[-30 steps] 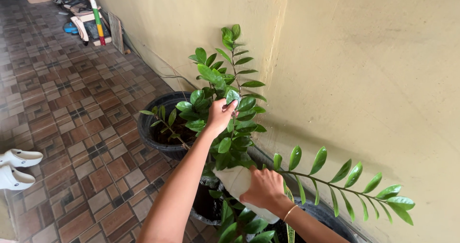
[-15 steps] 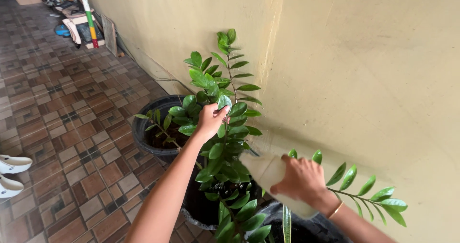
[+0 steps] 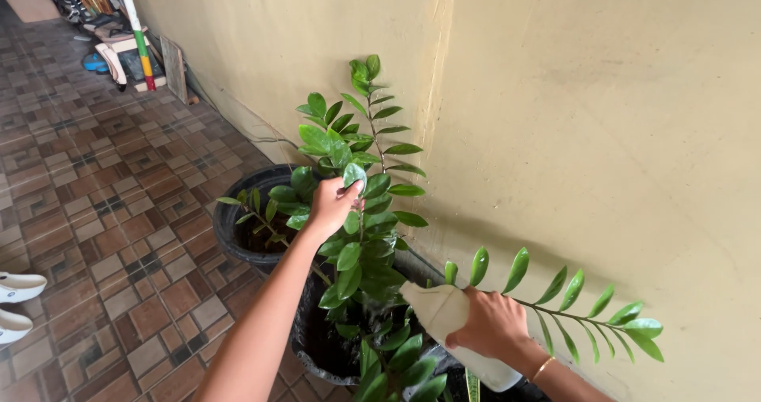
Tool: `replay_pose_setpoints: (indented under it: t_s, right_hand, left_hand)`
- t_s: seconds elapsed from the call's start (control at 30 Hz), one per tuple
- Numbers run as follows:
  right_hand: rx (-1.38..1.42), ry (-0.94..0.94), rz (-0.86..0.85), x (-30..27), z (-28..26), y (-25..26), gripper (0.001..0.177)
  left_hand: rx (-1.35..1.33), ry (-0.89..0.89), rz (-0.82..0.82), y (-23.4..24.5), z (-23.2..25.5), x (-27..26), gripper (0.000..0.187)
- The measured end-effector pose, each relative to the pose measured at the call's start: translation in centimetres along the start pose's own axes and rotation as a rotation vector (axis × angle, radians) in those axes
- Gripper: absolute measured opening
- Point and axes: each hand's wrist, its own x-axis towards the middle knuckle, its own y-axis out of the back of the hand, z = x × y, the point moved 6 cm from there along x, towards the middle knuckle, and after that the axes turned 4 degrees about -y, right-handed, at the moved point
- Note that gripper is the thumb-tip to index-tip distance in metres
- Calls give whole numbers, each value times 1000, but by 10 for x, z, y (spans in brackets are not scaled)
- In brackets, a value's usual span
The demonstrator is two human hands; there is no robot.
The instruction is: Filling a container with water from an outdoor tap and watering various potted plants.
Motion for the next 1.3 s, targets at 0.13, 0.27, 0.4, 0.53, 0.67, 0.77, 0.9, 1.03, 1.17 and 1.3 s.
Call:
replay_pose_setpoints:
  t_s: [0.13, 0.27, 0.4, 0.53, 0.67, 0.77, 0.9, 1.03, 1.17, 1.3]
  right_hand:
    - [190, -137, 30, -13, 24, 11, 85]
    - [521, -160, 46, -15, 65, 4, 76]
    - [925, -193, 210, -28, 104, 18, 83]
    - [999, -311, 305, -63, 141, 53, 76]
    - [1203, -396, 425, -92, 186, 67, 71]
    - [1066, -400, 560, -110, 230, 72, 78]
    - [919, -425, 651, -136, 270, 81, 86]
    - [853, -625, 589, -155, 295, 89, 91]
    - [988, -606, 395, -156, 316, 84, 93]
    - [855, -688, 457, -173, 292, 102, 97]
  left_hand:
    - [67, 87, -94, 0, 10, -8, 21]
    - [213, 108, -266, -25, 34, -23, 24]
    - [479, 149, -513, -70, 73, -53, 31]
    - [784, 214, -691, -124, 118, -100, 37]
    - [1075, 313, -777, -178, 196, -146, 45]
    - [954, 184, -943, -242, 220, -165, 47]
    - [799, -205, -1035, -350, 147, -164, 54]
    - [916, -417, -996, -412, 129, -160, 111]
    - [1092, -466, -1086, -456, 61, -169, 117]
    - [1159, -456, -820, -455, -7, -149, 77]
